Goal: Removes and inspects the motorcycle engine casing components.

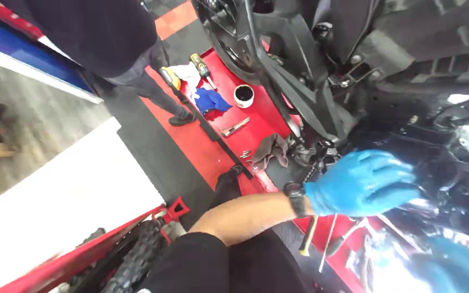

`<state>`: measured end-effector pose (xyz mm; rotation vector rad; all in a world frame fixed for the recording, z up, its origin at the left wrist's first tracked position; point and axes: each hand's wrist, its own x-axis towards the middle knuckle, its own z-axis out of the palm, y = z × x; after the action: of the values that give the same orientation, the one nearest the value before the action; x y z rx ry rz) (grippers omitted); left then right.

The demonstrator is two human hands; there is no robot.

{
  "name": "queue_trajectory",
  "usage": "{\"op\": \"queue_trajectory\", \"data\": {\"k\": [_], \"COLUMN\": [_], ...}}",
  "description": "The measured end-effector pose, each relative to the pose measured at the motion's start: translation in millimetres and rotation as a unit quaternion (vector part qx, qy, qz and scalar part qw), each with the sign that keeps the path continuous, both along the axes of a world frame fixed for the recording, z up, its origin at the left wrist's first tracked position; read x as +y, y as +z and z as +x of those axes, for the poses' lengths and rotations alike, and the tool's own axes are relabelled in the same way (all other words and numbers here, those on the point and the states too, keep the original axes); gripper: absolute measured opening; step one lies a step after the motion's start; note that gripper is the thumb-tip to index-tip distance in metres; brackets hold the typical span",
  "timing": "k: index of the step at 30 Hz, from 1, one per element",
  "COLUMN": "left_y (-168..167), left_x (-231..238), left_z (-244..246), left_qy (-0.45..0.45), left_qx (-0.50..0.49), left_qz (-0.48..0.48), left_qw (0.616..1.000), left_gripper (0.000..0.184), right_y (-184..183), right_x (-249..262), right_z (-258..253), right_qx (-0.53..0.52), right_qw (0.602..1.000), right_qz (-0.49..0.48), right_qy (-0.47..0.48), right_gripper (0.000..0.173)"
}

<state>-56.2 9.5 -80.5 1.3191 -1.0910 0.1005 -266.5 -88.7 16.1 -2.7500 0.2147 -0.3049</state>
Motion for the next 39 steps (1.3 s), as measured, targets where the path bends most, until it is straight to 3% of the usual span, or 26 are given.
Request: {"op": "queue_trajectory", "data": {"k": [2,4,8,10,14,15,18,20,22,23,25,27,29,32,35,39], "left_y": [-28,-80,-198,-225,-242,-246,-242,-230,-225,-225,-224,-229,-243,-266,-284,-283], "left_x": [62,132,237,234,152,132,93,73,68,71,87,107,132,167,185,192], "left_z": [7,32,100,119,130,130,137,161,190,201,219,233,240,229,202,168], "left_qy": [-0.011,0.038,0.123,0.098,0.024,0.006,-0.055,-0.082,-0.064,-0.044,-0.013,-0.005,-0.031,-0.072,-0.085,-0.098], "left_qx": [0.039,0.106,0.198,0.171,0.092,0.08,0.082,0.098,0.129,0.15,0.177,0.197,0.208,0.203,0.179,0.156], "left_qz": [0.051,0.164,0.479,0.581,0.702,0.72,0.753,0.742,0.666,0.607,0.536,0.552,0.61,0.679,0.697,0.705], "left_qw": [0.998,0.98,0.846,0.79,0.706,0.689,0.65,0.658,0.732,0.779,0.825,0.81,0.764,0.702,0.689,0.685], "left_gripper": [0.028,0.029,0.041,0.048,0.066,0.065,0.04,0.036,0.037,0.037,0.038,0.038,0.039,0.038,0.037,0.036], "right_y": [-24,-75,-203,-258,-319,-329,-355,-362,-371,-371,-366,-361,-362,-371,-376,-379], "right_x": [32,57,120,147,164,161,153,139,124,119,111,109,114,136,159,179], "right_z": [-20,-29,8,47,131,149,191,213,227,232,237,228,207,180,181,197], "right_qx": [0.081,0.141,0.234,0.296,0.336,0.344,0.384,0.345,0.186,0.103,0.052,0.098,0.168,0.242,0.322,0.416], "right_qw": [0.984,0.952,0.887,0.872,0.864,0.862,0.848,0.851,0.849,0.828,0.784,0.789,0.816,0.826,0.837,0.838], "right_qz": [0.155,0.272,0.387,0.372,0.269,0.237,0.192,0.25,0.389,0.466,0.556,0.536,0.465,0.411,0.338,0.234], "right_qy": [0.003,-0.013,-0.092,-0.115,-0.259,-0.288,-0.311,-0.308,-0.307,-0.296,-0.27,-0.284,-0.3,-0.3,-0.285,-0.266], "right_gripper": [0.028,0.025,0.022,0.026,0.034,0.041,0.047,0.035,0.025,0.024,0.036,0.03,0.021,0.019,0.024,0.025]}}
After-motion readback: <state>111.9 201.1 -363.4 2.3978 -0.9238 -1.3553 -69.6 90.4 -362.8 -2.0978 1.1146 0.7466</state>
